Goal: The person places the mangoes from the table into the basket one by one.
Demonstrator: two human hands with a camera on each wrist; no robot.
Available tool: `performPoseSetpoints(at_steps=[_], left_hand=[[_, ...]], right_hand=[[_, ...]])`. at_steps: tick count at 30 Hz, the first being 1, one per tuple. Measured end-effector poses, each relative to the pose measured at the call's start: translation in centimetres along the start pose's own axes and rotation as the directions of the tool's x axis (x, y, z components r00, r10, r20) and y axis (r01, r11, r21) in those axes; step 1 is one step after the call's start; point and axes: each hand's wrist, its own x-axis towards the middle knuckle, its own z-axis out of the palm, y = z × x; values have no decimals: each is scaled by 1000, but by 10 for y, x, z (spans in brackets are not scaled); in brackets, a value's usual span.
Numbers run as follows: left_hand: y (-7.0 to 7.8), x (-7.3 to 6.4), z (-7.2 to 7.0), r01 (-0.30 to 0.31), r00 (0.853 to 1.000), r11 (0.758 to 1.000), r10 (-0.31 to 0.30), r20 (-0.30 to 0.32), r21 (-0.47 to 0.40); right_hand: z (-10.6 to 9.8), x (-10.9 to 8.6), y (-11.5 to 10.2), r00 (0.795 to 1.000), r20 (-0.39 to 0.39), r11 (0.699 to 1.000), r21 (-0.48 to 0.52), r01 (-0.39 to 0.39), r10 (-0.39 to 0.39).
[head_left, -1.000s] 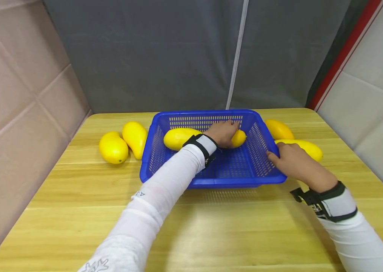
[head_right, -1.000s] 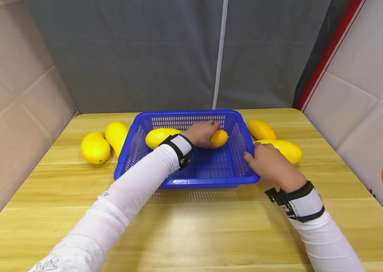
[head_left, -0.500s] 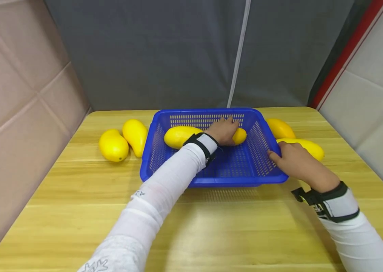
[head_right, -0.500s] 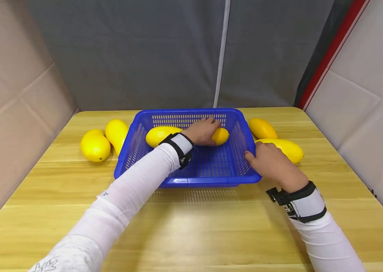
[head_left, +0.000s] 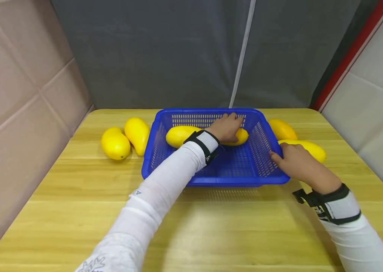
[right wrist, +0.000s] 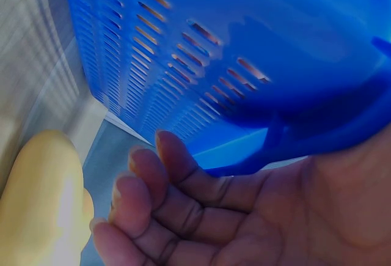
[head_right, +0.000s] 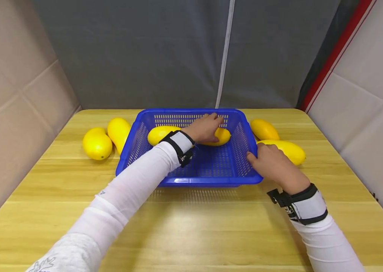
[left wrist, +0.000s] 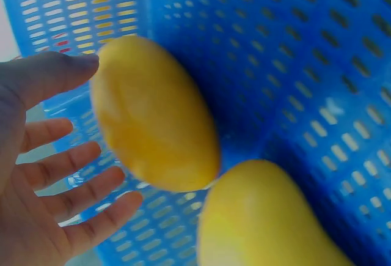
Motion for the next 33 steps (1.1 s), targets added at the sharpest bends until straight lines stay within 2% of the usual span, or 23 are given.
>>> performPoseSetpoints(at_steps=[7, 12, 16, 21, 24, 28, 33], left_hand=[[-7, -10, -26, -12, 1000, 1000, 12, 0, -25], [-21, -18, -52, -1, 999, 1000, 2, -32, 2], [-40, -27, -70, 14, 999, 1000, -13, -42, 12], [-69, -42, -91, 54, 996, 997, -58, -75, -58], [-86, -53, -101, 74, 993, 997, -77, -94, -37], [-109, -69, -110, 95, 990, 995, -92, -111, 19], [-137, -89, -112, 123, 986, 992, -118, -118, 37]], right_hand=[[2, 1, -2, 1000, 16, 1000, 18, 4, -5], [1, 2, -1, 1000, 15, 1000, 14, -4, 4], [0, 3, -2, 1000, 13, 1000, 18, -2, 2], [2, 2, -2, 1000, 25, 999, 35, -2, 1], [3, 2, -2, 999, 32, 999, 43, -8, 7], [3, 3, -2, 1000, 21, 999, 37, -11, 10], [2, 4, -1, 1000, 21, 999, 37, -12, 11]])
